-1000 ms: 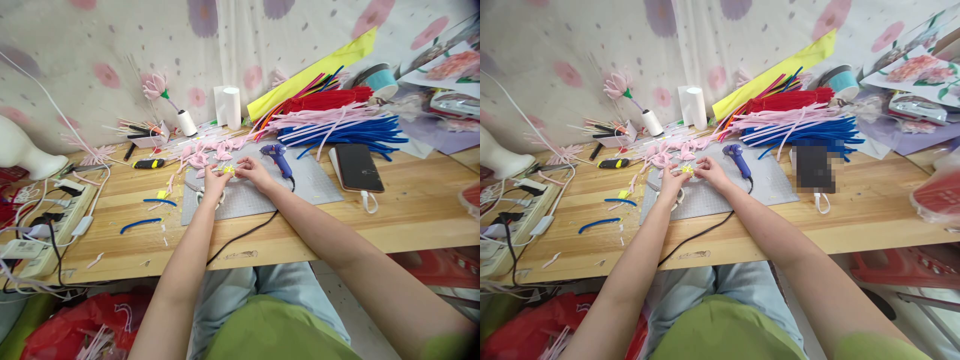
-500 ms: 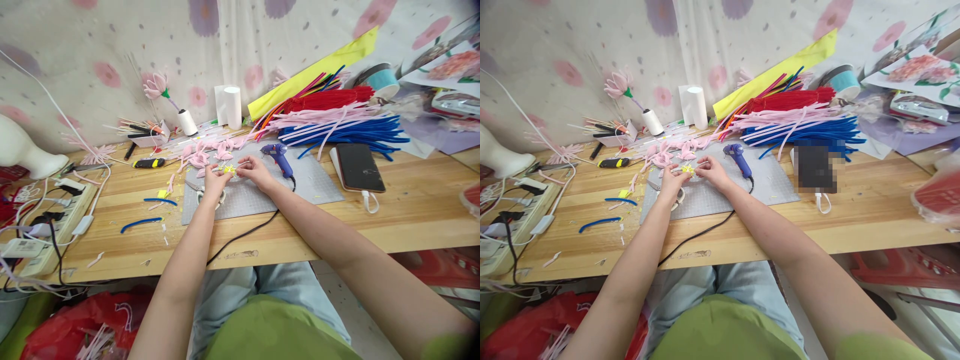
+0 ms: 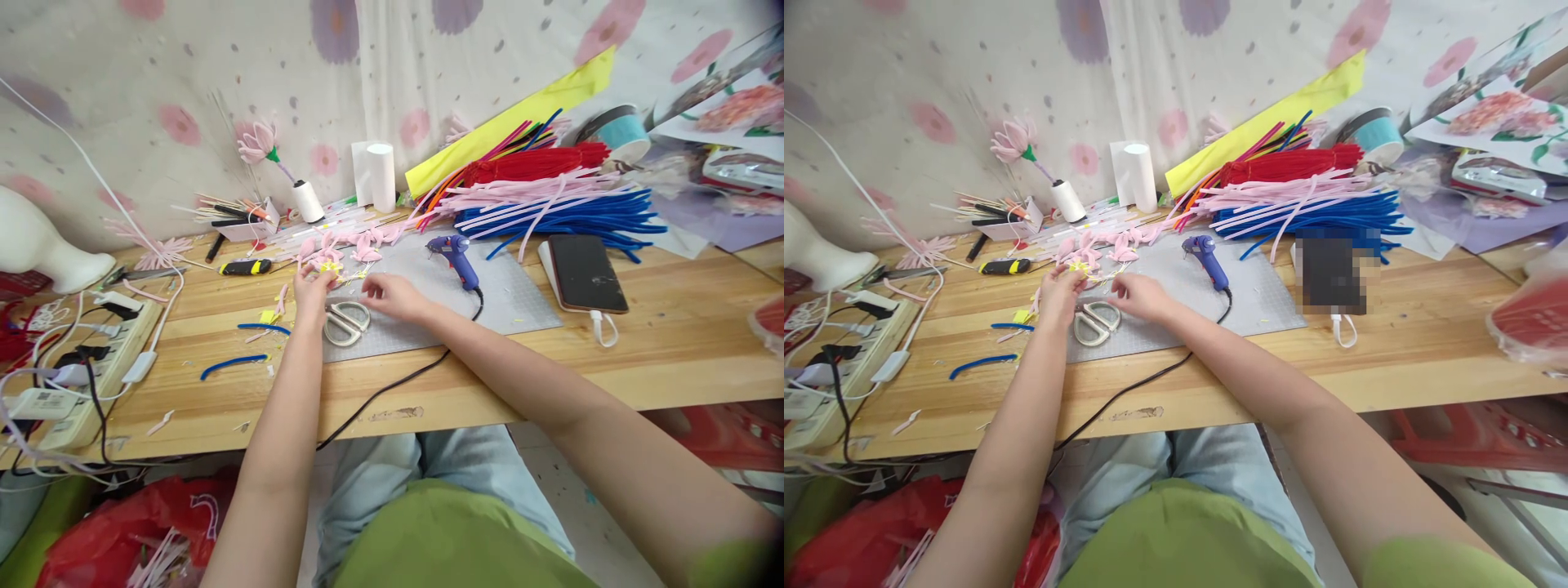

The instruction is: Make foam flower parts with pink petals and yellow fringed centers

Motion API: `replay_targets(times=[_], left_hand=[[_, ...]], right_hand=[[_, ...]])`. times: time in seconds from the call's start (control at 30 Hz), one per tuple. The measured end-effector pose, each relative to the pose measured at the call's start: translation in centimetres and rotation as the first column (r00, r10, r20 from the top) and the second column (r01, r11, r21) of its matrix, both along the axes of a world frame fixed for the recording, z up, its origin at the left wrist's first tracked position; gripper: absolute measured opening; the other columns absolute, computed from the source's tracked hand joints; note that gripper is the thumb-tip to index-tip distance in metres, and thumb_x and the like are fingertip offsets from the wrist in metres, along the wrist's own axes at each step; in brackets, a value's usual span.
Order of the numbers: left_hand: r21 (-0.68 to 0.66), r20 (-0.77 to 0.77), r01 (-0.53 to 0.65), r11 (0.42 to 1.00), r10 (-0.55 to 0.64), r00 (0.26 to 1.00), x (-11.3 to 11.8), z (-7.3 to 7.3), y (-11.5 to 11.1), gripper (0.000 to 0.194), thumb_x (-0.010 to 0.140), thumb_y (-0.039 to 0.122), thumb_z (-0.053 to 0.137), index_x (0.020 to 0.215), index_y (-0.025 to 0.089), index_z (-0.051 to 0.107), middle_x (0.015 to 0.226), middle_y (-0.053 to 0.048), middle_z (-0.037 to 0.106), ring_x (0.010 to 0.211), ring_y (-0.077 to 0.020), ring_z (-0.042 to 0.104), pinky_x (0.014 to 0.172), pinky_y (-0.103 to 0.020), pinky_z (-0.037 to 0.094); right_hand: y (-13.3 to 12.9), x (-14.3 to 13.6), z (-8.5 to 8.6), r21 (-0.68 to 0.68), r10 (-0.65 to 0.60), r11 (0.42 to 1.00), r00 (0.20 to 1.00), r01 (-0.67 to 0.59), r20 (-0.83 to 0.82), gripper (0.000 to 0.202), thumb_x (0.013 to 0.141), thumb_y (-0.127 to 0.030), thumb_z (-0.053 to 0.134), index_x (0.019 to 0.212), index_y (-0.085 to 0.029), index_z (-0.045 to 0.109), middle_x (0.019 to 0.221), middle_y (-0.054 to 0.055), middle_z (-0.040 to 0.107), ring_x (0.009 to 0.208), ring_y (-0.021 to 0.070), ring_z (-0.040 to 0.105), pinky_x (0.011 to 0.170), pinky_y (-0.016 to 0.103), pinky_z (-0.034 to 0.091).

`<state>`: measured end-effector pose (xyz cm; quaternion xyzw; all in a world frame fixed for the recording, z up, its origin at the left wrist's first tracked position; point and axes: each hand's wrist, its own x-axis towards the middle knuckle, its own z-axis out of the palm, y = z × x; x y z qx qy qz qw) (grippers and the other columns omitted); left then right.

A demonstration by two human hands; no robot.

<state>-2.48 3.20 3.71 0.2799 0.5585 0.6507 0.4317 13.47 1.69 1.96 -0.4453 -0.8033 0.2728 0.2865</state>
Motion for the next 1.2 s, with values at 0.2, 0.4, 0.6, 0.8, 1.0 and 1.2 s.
replay_targets(times=[0.2, 0.4, 0.6, 0.8, 1.0, 1.2], left_hand=[[0.047, 0.086, -0.170, 0.984, 0.165, 0.982, -3.9, -0.1, -0.8, 0.039, 0.063, 0.005, 0.063, 0.090, 0.021, 0.040, 0.067, 0.007, 0.057, 0.059, -0.0053, 0.060, 0.067, -0.019, 0.049], [0.036, 0.216, -0.199, 0.979, 0.187, 0.958, -5.3, 0.4, -1.3, 0.032, 0.065, 0.007, 0.063, 0.085, 0.021, 0.043, 0.067, 0.005, 0.061, 0.061, -0.0064, 0.062, 0.062, -0.017, 0.047], [0.025, 0.163, -0.142, 0.990, 0.136, 0.977, -4.8, 0.2, -1.2, 0.030, 0.066, 0.005, 0.060, 0.086, 0.021, 0.042, 0.065, 0.005, 0.060, 0.058, -0.0056, 0.061, 0.062, -0.017, 0.048], [0.085, 0.082, 0.102, 0.991, -0.109, 0.991, -1.4, -1.0, -1.6, 0.041, 0.062, 0.005, 0.063, 0.089, 0.021, 0.038, 0.074, 0.004, 0.061, 0.071, -0.0122, 0.067, 0.074, -0.029, 0.053], [0.066, 0.017, 0.285, 0.956, -0.286, 0.958, 1.0, -2.6, -2.1, 0.044, 0.062, 0.012, 0.069, 0.092, 0.021, 0.037, 0.079, 0.004, 0.058, 0.075, -0.0138, 0.068, 0.080, -0.036, 0.053], [0.074, -0.004, 0.321, 0.944, -0.322, 0.947, 1.0, -2.9, -2.2, 0.041, 0.066, 0.013, 0.066, 0.092, 0.021, 0.036, 0.083, 0.005, 0.057, 0.074, -0.0127, 0.068, 0.084, -0.038, 0.053]], right_hand=[[-2.6, -5.8, 1.4, 0.221, -0.086, 0.975, 0.882, -0.021, 0.463, 0.047, 0.076, -0.046, 0.061, 0.105, -0.010, 0.061, 0.103, 0.020, 0.065, 0.100, 0.0311, 0.057, 0.077, 0.037, 0.044], [-1.3, -5.3, 3.0, 0.021, 0.018, 0.999, 0.829, -0.036, 0.559, 0.026, 0.075, -0.036, 0.060, 0.088, -0.016, 0.069, 0.092, 0.015, 0.070, 0.083, 0.0275, 0.064, 0.064, 0.033, 0.042], [0.2, 3.0, 4.5, -0.191, 0.020, 0.980, 0.917, 0.062, 0.399, 0.025, 0.075, -0.043, 0.062, 0.069, -0.019, 0.063, 0.071, 0.006, 0.068, 0.063, 0.0179, 0.058, 0.055, 0.028, 0.034], [0.3, 7.7, 2.4, -0.074, -0.111, 0.987, 0.938, 0.142, 0.327, 0.038, 0.065, -0.047, 0.070, 0.088, -0.019, 0.057, 0.083, 0.006, 0.067, 0.070, 0.0188, 0.058, 0.056, 0.026, 0.034], [0.4, 6.9, 0.2, 0.179, -0.299, 0.953, 0.864, 0.246, 0.404, 0.048, 0.071, -0.060, 0.061, 0.095, -0.019, 0.058, 0.086, 0.010, 0.068, 0.074, 0.0240, 0.060, 0.058, 0.029, 0.031], [0.2, 7.8, -0.2, 0.208, -0.228, 0.969, 0.799, 0.132, 0.557, 0.055, 0.073, -0.068, 0.051, 0.099, -0.019, 0.057, 0.084, 0.008, 0.069, 0.072, 0.0242, 0.061, 0.056, 0.029, 0.026]])
